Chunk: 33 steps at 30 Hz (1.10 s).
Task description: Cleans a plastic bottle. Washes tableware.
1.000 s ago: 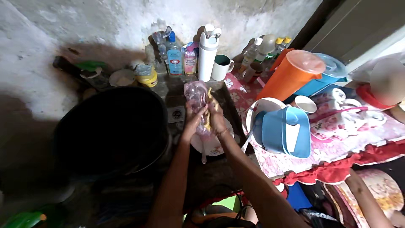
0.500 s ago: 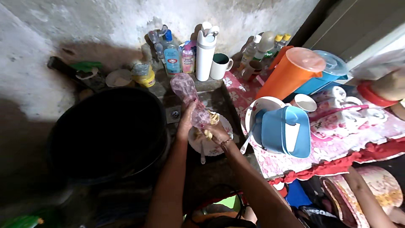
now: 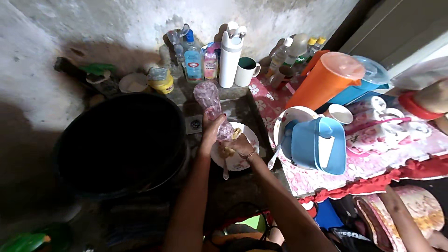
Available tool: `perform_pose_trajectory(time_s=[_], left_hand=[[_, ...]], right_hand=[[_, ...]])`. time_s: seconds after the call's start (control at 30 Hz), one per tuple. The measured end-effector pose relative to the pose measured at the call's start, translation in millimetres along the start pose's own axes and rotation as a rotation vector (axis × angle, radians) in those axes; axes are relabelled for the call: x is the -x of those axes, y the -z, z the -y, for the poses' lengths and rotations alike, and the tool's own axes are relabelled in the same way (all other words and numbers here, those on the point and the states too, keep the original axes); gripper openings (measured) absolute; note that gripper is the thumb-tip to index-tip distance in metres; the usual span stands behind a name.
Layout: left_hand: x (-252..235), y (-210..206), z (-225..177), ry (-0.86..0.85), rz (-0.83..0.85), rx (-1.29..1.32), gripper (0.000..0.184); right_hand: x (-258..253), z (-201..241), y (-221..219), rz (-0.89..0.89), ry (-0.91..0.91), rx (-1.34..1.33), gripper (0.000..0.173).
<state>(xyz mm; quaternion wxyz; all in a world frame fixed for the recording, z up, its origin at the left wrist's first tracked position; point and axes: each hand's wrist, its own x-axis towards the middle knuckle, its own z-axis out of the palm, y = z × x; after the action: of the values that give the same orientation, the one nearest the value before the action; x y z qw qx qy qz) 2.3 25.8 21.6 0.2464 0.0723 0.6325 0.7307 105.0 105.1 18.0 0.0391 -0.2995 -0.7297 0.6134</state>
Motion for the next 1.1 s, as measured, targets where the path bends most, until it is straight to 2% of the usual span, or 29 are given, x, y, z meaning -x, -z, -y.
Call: perform_pose_trajectory(time_s=[0.17,0.27,0.33,0.47,0.53,0.63,0.77,0.83,0.9,0.97,1.0,1.03,1.1], left_hand=[[-4,-11,7,0.018,-0.195,0.0,0.083],[-7,-16,4,0.088,-0.335,-0.007,0.089],[-14,-19,1,0.085,-0.402,0.047,0.088],[-11,-21,6,0.042,-0.355,-0.008,0.092],[-10,-18,10,0.044,-0.321,-0.015,0.091],[-13,-19,3,0.079,-0.33,0.088,0.087],[-25,-21,1,0.136,-0.384,0.169,0.083],[-32,-20,-3,0.158,-0.396,0.234,0.078],[-38,-18,-7,0.182,-0.389,0.322,0.072],[-38,-13,-11,0.202,-0.351,0.357,0.072],[-36,-11,-11,0.2,-0.327,0.369,0.071],[-31,-11,-11,0.194,-0.304,0.365,0.072],[-18,-12,-11,0.163,-0.267,0.305,0.076]], right_hand=[[19,31,-3,-0.077,0.015,0.577,0.056],[21,24,-10,-0.131,0.124,0.736,0.047],[18,21,-13,-0.114,0.108,0.78,0.049],[10,26,-8,-0.045,-0.06,0.706,0.06],[11,25,-6,-0.053,-0.057,0.682,0.061],[17,16,-10,-0.171,0.083,0.679,0.051],[26,-3,-16,-0.353,0.417,0.598,0.036],[37,-2,-14,-0.246,0.367,0.629,0.04],[45,2,-5,0.063,0.185,0.703,0.061],[48,2,0,0.327,0.106,0.789,0.08],[51,3,2,0.359,0.106,0.779,0.081],[53,5,5,0.305,0.133,0.721,0.075],[50,6,8,0.053,0.18,0.447,0.056]])
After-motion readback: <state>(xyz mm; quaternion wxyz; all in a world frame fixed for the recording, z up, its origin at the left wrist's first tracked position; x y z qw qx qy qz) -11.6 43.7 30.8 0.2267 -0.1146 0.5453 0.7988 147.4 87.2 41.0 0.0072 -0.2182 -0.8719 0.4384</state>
